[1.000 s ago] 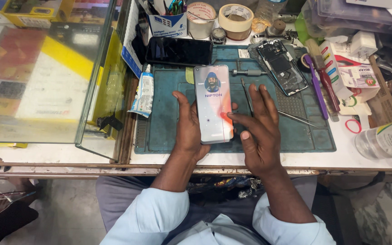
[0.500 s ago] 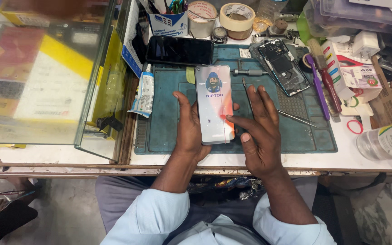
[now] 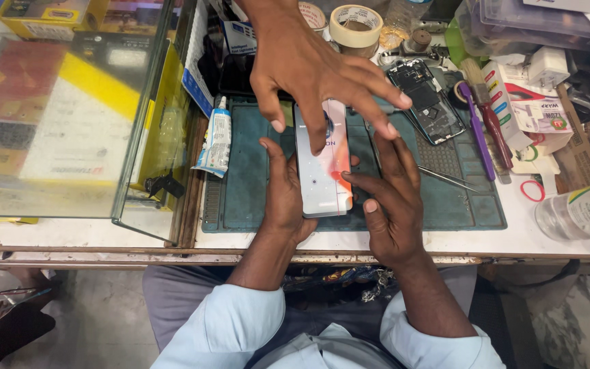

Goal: The person repairs a mobile phone by using a screwdriver to remove internal components, handling the circuit board and chassis, and then testing the assembled device by pressing the side buttons and tapping the touchscreen.

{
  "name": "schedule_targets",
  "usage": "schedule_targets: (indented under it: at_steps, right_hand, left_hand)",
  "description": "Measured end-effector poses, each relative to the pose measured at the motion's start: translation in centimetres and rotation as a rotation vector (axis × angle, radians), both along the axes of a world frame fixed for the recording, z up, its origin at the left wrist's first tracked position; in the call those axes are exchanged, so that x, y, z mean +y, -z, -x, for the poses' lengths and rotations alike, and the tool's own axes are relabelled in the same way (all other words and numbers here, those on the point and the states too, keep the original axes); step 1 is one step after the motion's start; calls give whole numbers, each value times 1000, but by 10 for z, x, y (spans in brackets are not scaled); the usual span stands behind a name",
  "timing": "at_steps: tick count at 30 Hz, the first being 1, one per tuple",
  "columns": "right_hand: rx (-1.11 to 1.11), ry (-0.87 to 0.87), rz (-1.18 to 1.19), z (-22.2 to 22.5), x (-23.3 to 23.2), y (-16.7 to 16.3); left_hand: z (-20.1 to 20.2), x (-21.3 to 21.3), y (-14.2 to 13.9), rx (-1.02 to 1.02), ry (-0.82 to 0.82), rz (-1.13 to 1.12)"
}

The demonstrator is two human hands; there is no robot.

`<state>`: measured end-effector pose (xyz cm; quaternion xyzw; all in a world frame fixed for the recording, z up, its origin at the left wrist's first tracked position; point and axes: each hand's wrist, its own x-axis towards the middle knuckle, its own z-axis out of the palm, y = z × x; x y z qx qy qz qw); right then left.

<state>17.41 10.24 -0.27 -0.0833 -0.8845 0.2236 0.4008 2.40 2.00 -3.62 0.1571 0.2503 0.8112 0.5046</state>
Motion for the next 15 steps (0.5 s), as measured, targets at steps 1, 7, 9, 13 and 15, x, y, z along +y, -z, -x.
schedule_targets:
  at_steps: [1, 7, 9, 13, 15]
  right_hand:
    - [0, 4, 0, 0, 0, 1]
    - [1, 6, 2, 0, 0, 4]
    - [3, 7, -2, 0, 0, 5]
    - [5, 6, 0, 0, -1, 4]
    - [-1, 1, 4, 0, 0, 2]
  left_hand:
    - [0, -1, -1, 8, -4, 0]
    - [-2, 0, -4, 10, -27, -9]
    - [-1, -1, -4, 9, -35, 3]
    - [-1, -1, -1, 14, -16, -37]
    - [-1, 0, 0, -29, -11, -53]
